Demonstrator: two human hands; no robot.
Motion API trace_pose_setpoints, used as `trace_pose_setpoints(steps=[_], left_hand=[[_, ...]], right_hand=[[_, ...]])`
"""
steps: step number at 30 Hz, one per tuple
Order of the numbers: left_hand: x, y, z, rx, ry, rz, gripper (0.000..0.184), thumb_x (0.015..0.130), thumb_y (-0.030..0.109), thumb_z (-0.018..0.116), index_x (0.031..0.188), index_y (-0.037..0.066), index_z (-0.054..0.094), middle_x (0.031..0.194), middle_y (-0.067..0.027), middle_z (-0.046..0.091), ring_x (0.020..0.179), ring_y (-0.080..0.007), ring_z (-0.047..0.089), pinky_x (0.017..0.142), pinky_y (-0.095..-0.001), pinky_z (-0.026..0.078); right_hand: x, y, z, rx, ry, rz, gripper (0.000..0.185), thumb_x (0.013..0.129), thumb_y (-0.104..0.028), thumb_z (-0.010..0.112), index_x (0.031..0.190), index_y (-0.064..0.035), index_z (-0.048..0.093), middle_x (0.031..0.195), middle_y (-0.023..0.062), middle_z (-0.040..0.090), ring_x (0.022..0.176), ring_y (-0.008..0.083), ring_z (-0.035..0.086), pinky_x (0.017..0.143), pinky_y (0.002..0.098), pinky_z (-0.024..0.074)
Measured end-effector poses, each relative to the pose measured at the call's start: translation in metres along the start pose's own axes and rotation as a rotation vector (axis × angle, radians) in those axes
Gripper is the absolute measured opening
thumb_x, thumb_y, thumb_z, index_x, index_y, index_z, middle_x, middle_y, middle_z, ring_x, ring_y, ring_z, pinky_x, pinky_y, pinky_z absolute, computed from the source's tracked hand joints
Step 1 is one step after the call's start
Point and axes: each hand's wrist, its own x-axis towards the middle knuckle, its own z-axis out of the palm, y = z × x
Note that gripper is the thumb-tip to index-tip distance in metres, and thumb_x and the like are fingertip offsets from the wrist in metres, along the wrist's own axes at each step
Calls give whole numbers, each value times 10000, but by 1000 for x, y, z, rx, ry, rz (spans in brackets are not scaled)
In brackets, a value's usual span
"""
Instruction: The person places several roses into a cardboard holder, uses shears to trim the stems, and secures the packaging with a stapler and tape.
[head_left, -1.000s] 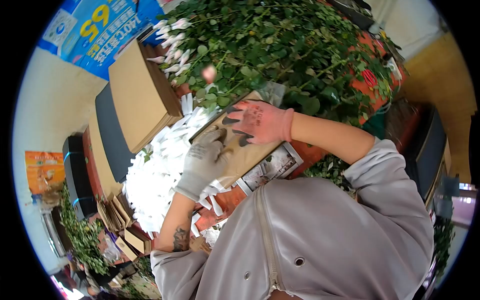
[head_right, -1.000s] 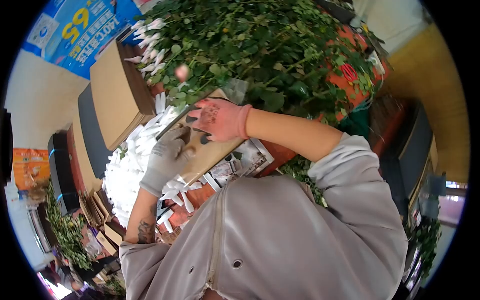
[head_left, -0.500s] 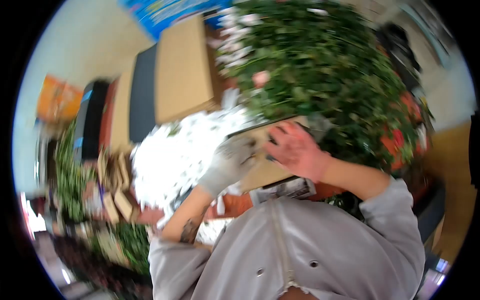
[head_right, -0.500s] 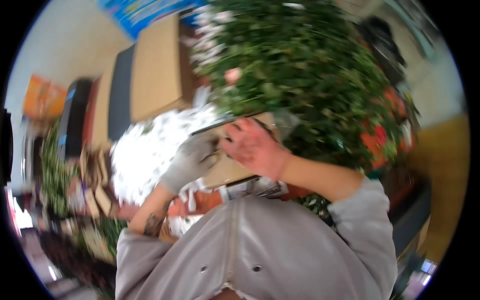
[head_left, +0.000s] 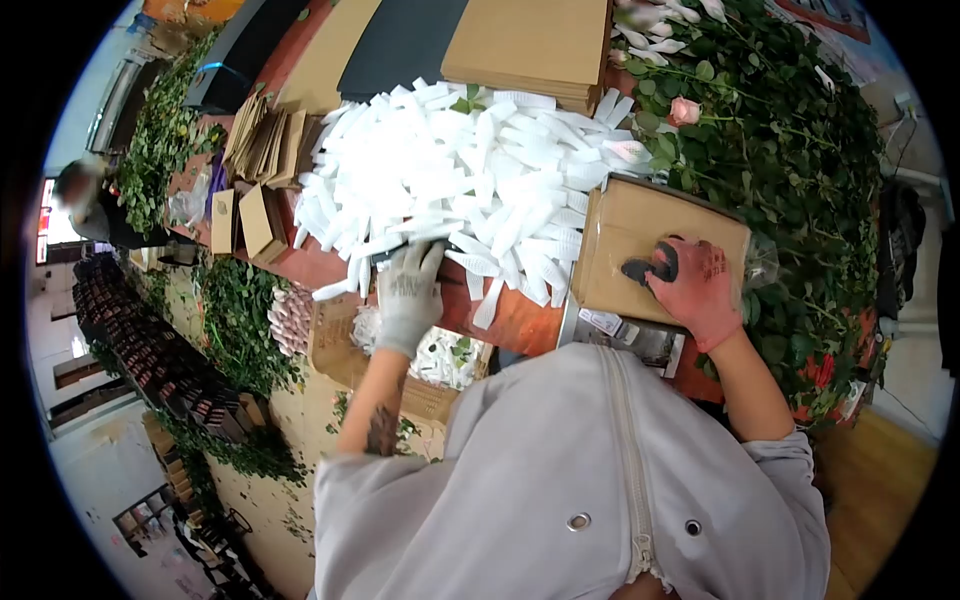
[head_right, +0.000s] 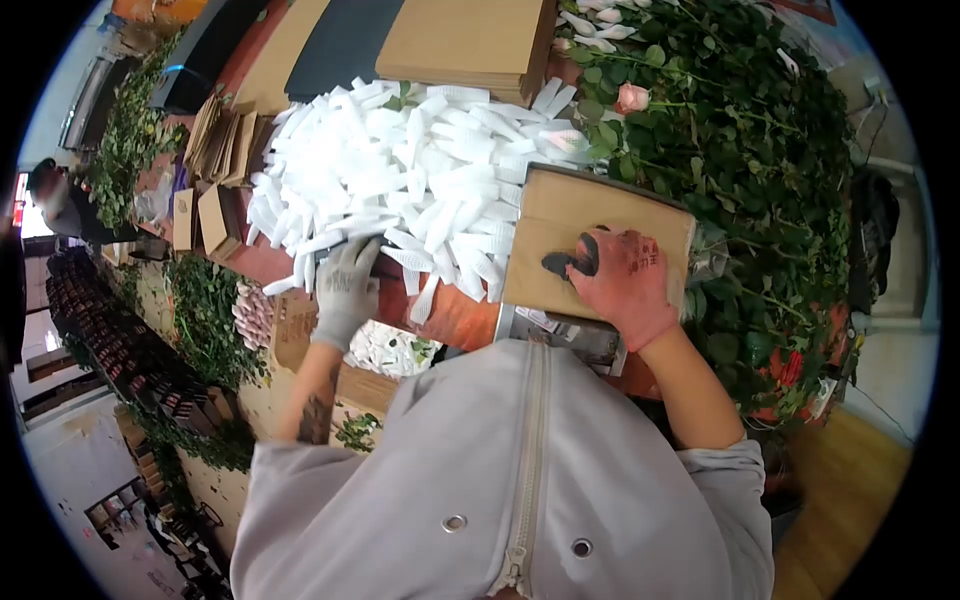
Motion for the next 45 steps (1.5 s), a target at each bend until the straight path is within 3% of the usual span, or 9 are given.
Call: trace_pose_setpoints(steps=[9, 13, 14, 19, 23, 26, 30, 35, 45], left_hand=[[39, 21, -43, 57, -167, 15, 523, 602, 182, 717, 1093, 165, 539, 1058, -115, 523, 1008, -293, 508, 864, -416, 405], [-5, 67, -30, 344, -581, 554, 221, 750, 199, 604, 971, 195, 587, 972, -81, 545, 1036, -234, 509, 925, -424, 409], [-19, 51, -5, 175, -315, 745, 186, 792, 154, 516, 954, 193, 598, 976, -65, 559, 1082, -242, 496, 969, -444, 392], [-19, 34, -11, 258, -24, 575, 328, 769, 120, 545, 1094, 154, 568, 1122, -113, 551, 1122, -301, 485, 976, -434, 383], [-38, 50, -11, -81, -205, -450, 809, 732, 414, 660, 1342, 4, 322, 1204, -246, 499, 1132, -368, 496, 912, -443, 418], [-28, 93, -6, -142, -375, -652, 1038, 672, 498, 696, 1412, -1, 166, 1252, -265, 456, 1121, -413, 499, 924, -452, 417], [-35, 67, 21, -231, -195, -595, 983, 595, 273, 714, 1382, -26, 207, 1151, -276, 510, 1034, -396, 553, 871, -438, 452], [-56, 40, -26, -1088, -229, -585, 581, 660, 49, 668, 1194, -70, 472, 971, -57, 566, 822, -109, 531, 728, -247, 463], [-2, 131, -82, -587, -170, 7, 745, 601, 184, 710, 1236, -98, 442, 971, -170, 518, 876, -243, 546, 769, -311, 457]], right_hand=[[4, -4, -8, 29, -152, 81, 247, 684, -289, 685, 825, -113, 585, 814, 37, 608, 831, 252, 572, 733, 380, 437], [7, -1, -9, 61, -170, 54, 274, 708, -375, 660, 807, -126, 606, 809, 30, 620, 844, 235, 596, 721, 383, 446], [8, -1, -8, 54, -168, 45, 274, 715, -376, 653, 817, -127, 605, 826, 30, 620, 855, 236, 594, 732, 385, 442], [4, 1, -8, 72, -153, 38, 285, 735, -383, 633, 860, -128, 607, 896, 37, 623, 891, 240, 588, 748, 398, 438], [4, 1, 0, 91, -93, 11, 279, 710, -363, 670, 843, -127, 602, 851, 56, 626, 879, 247, 583, 763, 380, 445], [5, 0, -5, 95, -143, 53, 281, 721, -375, 655, 843, -126, 611, 854, 58, 629, 896, 255, 584, 772, 380, 447], [10, -4, -17, 137, -284, 117, 276, 737, -381, 629, 835, -124, 620, 867, 60, 634, 926, 255, 582, 778, 388, 449], [8, 0, -14, 212, -231, 125, 275, 745, -386, 616, 838, -127, 624, 876, 69, 635, 937, 252, 580, 785, 408, 443], [10, 0, -10, 198, -254, 143, 315, 755, -430, 607, 871, -137, 620, 920, 90, 626, 917, 265, 586, 801, 417, 436]])
